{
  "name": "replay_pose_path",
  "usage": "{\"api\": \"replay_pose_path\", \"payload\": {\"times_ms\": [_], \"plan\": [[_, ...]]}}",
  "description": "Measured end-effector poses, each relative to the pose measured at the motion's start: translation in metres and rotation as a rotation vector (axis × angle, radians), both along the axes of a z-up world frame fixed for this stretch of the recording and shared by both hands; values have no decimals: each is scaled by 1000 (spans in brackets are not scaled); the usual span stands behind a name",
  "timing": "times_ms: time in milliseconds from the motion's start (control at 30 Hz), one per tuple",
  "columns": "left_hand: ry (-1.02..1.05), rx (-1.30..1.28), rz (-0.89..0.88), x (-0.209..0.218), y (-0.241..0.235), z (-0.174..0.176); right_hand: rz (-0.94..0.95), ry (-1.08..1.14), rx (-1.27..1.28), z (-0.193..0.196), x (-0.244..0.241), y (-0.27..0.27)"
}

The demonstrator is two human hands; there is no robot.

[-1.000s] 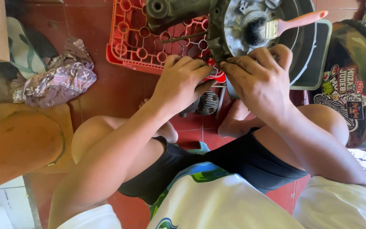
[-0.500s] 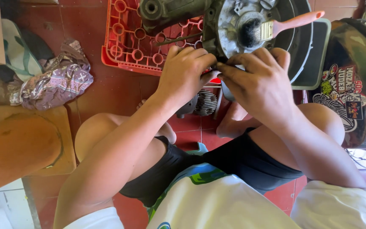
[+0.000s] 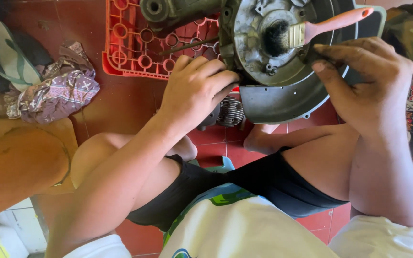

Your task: Cleaning a motorcycle engine component using a brush to remove dirt and grease

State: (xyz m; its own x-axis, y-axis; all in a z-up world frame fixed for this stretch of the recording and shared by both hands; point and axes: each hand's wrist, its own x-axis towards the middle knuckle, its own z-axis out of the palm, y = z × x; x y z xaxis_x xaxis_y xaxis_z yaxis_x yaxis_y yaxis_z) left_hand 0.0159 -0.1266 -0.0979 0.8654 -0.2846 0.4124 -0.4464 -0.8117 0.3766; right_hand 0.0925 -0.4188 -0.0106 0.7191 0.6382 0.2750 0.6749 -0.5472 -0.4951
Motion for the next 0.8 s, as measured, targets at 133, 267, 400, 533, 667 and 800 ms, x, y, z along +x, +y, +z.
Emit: {"api": "replay_pose_path", "payload": {"times_ms": [133,267,400,533,667,800], "plan": [[8,26,8,5,-2,-5,-35,50,-8,-11,15,-18],[35,23,13,6,-3,5,-33,74,-6,-9,17,-14],[-112,255,20,3,-9,22,-16,103,0,-6,10,-11],[-172,313,62,1,-12,30,-8,101,-4,-3,9,-9],[-142,245,64,1,-14,25,-36,65,21,-7,14,-22],[-111,297,39,-1,-13,24,-74,6,17,-18,16,-30]]}}
